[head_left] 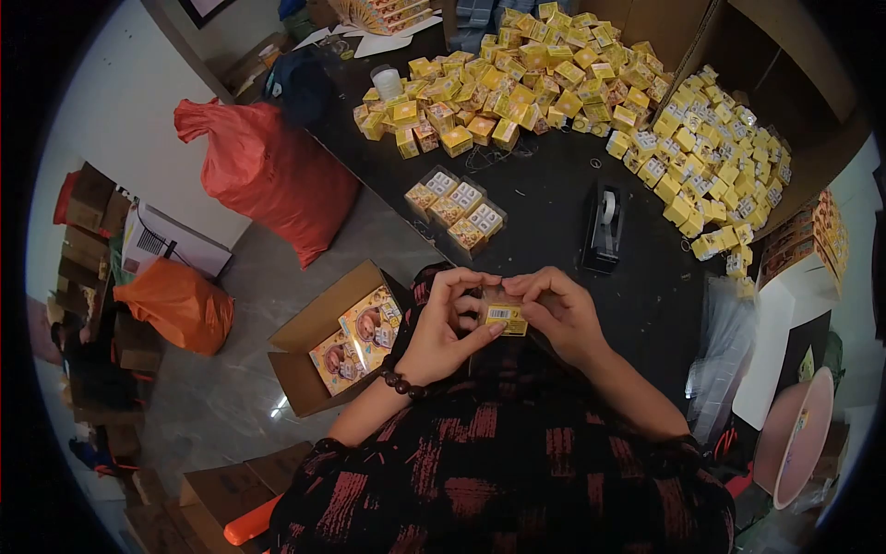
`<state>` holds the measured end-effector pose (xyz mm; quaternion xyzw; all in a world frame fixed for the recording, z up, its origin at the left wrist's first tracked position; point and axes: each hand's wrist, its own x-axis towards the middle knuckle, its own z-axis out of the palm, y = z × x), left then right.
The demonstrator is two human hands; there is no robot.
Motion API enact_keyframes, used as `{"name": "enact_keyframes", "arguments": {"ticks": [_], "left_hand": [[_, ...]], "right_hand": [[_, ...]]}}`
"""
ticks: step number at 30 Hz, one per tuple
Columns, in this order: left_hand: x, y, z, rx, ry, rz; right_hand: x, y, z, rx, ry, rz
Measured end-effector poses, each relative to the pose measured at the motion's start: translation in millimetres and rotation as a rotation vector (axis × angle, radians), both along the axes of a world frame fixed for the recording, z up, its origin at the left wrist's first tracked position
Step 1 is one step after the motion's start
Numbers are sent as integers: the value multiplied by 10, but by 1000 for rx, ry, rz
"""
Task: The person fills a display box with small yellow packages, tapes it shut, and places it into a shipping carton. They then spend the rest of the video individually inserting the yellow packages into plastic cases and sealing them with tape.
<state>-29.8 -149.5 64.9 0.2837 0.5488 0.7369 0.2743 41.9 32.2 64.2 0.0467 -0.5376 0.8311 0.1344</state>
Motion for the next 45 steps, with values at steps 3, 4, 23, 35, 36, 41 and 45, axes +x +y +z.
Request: {"name": "enact_keyframes", "arguments": {"ticks": [3,4,23,35,36,41,45], "left_hand": [[35,20,-7,-98,87,5],[31,21,-9,-118,121,4],[-49,-7,-420,10,-465,7],[-420,-440,-530,-308,-357,-983],[-369,-384,-531,-132,-356,-854],[-180,-61,-429,-298,32,-381],[10,273,-193,-387,279,-93]], "right_hand": [[-20,48,94,338,-173,62],[-25,50,89,328,-194,43],[291,1246,-172,1212,-133,-760],[781,3034,-452,2017,-514,-565],[800,2981,-372,1974,-472,-483],[836,2373,-265,776,-455,-425],[713,1413,-6,140,-330,-136]]}}
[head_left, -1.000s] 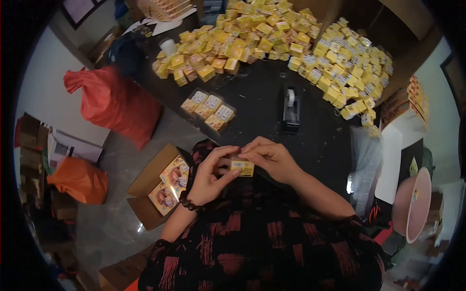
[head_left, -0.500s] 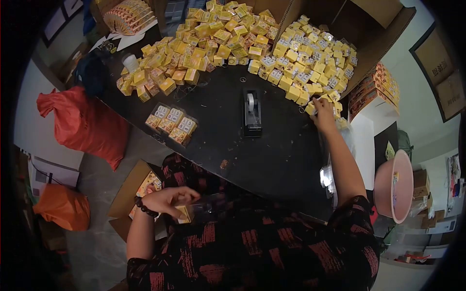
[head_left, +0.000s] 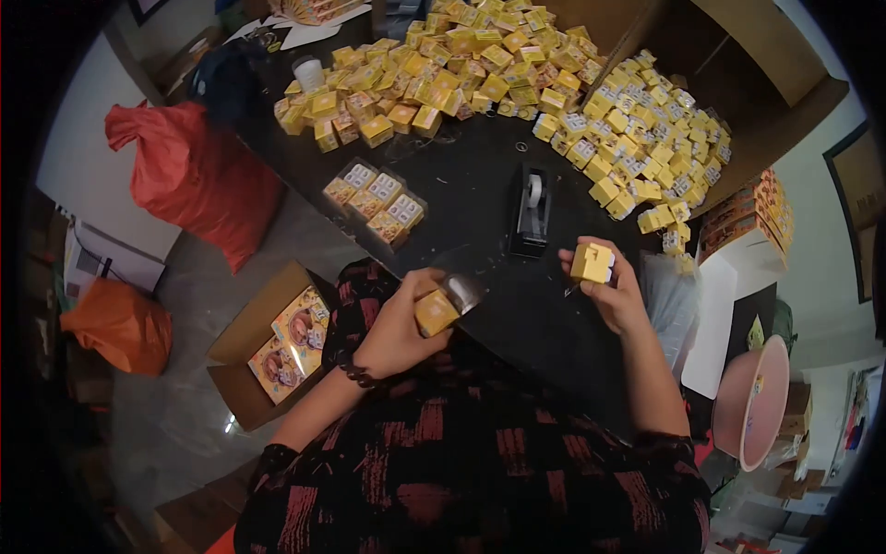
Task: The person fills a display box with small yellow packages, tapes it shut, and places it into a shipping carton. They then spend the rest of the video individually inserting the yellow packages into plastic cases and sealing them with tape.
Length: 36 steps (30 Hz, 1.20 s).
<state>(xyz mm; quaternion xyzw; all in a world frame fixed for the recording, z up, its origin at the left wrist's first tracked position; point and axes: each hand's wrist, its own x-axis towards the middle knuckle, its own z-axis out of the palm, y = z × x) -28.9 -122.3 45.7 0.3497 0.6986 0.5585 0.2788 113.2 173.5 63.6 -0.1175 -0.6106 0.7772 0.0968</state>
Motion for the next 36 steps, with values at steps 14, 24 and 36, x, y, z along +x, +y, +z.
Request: {"name": "enact_keyframes", "arguments": {"ticks": [14,24,36], "left_hand": [[89,-32,133,-31,623,45],[163,-27,48,109,156,-23],[127,-55,47,241,-135,-100]], "right_hand": [[-244,-1277,542,858,-95,29],[-204,-1216,494,1044,377,-60],[-325,-1134,459,1272,531,132]]}}
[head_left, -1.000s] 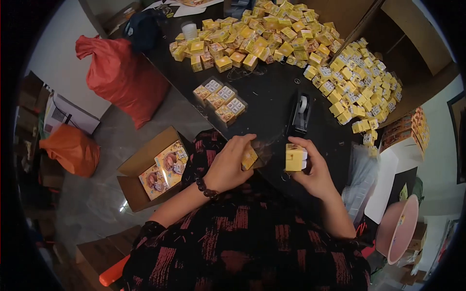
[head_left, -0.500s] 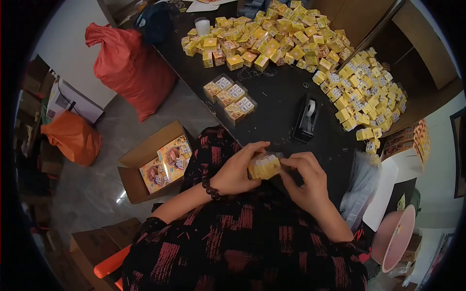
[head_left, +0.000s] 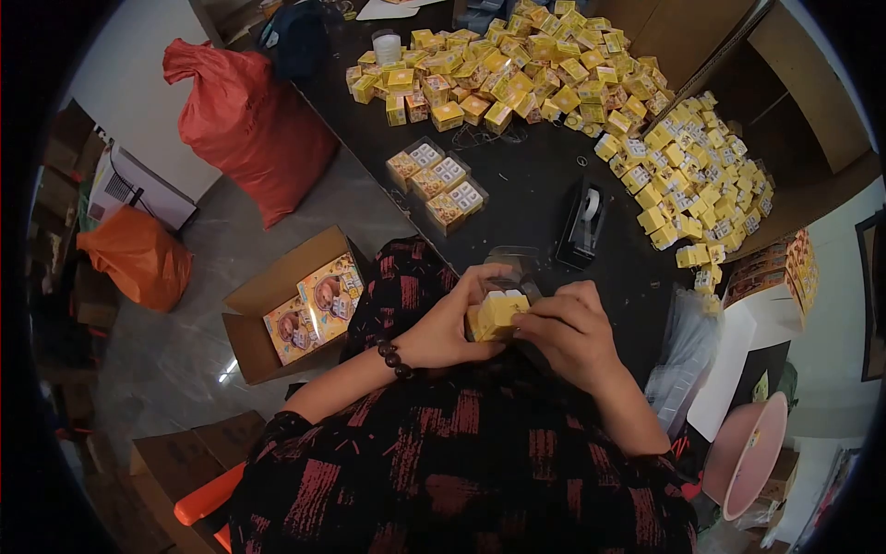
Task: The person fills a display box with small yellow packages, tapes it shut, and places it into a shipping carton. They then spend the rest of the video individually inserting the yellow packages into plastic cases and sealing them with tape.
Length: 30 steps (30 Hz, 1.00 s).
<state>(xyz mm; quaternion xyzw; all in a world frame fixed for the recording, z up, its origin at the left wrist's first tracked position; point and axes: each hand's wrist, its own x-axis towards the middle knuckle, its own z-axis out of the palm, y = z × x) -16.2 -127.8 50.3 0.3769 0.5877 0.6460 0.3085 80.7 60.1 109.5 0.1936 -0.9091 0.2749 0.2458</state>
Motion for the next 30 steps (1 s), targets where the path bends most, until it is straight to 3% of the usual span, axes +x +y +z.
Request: {"name": "enact_keyframes", "arguments": {"ticks": [2,4,9,11,12,13,14,16,18,21,25,29,30], "left_hand": [[6,4,-29,-41,-39,-82],[12,9,-32,-43,-21,-85],[1,-2,-27,-47,10,-83],[29,-24,31,148,-305,-176],[42,-16,23,148,-305,-176],[60,2,6,209,-530,-181],[73,14,-12,270,-755,-183],[65,18,-33,191,-724,-179],[35,23,-75,112,-693,-173],[34,22,-215,228,-635,-319],[98,-35,-230,250,-863,-300],[84,-56,-107,291,-975,-322],[82,-46,-94,290,-976,-323]], "right_hand": [[-21,29,-23,36,23,9],[-43,34,-34,-275,-162,3],[-43,-3,-28,-186,-91,-9],[-12,-82,-77,-176,-76,6],[-5,-180,-161,-652,-156,-20],[-4,-228,-238,-1129,-236,-48],[0,-199,-309,-1128,-238,-48],[13,-132,-408,-738,-256,60],[-1,-140,-419,-682,-233,110],[-18,-163,-374,-585,-221,152],[-29,-150,-403,-448,-185,101],[-11,-134,-571,-544,-147,40],[-15,-134,-614,-678,-174,48]]}}
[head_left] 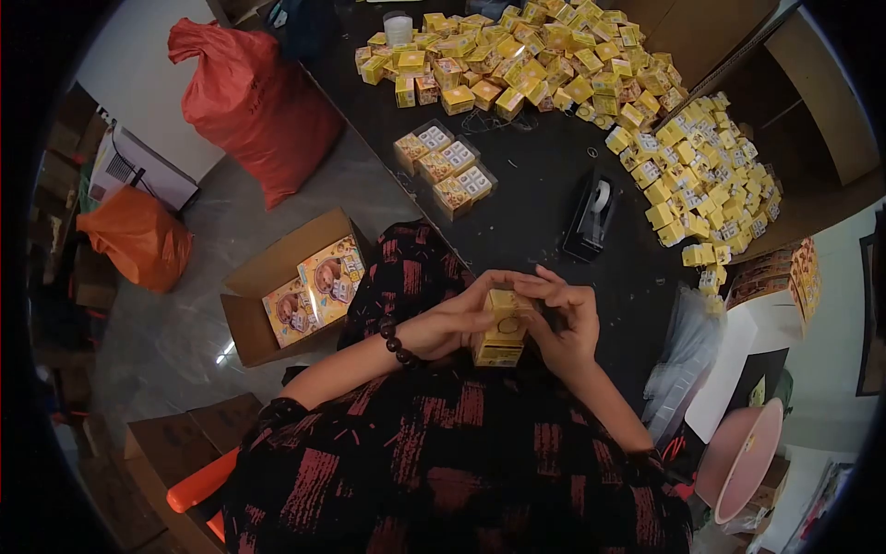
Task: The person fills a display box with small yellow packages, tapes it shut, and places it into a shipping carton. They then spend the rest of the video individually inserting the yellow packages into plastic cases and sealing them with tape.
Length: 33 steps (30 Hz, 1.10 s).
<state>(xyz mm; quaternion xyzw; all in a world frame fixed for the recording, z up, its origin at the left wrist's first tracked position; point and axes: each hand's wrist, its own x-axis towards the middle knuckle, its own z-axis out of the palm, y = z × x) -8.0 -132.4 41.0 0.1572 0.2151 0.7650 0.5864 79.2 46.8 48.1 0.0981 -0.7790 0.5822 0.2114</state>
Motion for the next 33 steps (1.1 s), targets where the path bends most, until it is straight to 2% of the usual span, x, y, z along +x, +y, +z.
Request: {"name": "enact_keyframes", "arguments": {"ticks": [1,2,4,5,7,9,11,14,19,23,25,26,27,29,30,32,33], "left_hand": [[5,14,8,-48,184,14],[7,24,18,-96,368,28],[7,35,55,-149,470,25],[8,41,61,-202,573,24],[3,43,38,-204,534,14],[-2,51,3,-205,501,4],[-1,61,-38,-181,613,16],[-4,83,-52,-158,700,43],[7,97,-84,-191,519,-32],[-7,157,-114,-218,351,-111],[-22,201,28,-263,287,-150],[-35,231,81,-310,221,-171],[-46,271,38,-309,226,-185],[-52,346,-90,-179,558,-139],[-56,380,-63,-176,558,-150],[-69,450,15,-241,264,-158],[-110,522,1,-241,264,-171]], "right_hand": [[5,0,-22,-134,-28,5],[4,27,2,-136,-29,2],[2,102,136,-102,-111,209],[20,62,235,-103,-114,206],[54,-49,426,36,-383,3],[61,-43,444,51,-378,-13],[58,-16,425,67,-374,-26],[67,43,331,-46,-381,37],[91,156,317,-45,-381,136],[161,115,292,-1,-334,32],[196,112,319,232,-266,-26],[213,141,289,229,-265,-42],[231,177,232,189,-211,-6],[276,213,170,146,-159,21],[301,217,154,144,-166,13],[319,248,139,140,-176,-6],[311,272,137,96,-155,-71]]}}
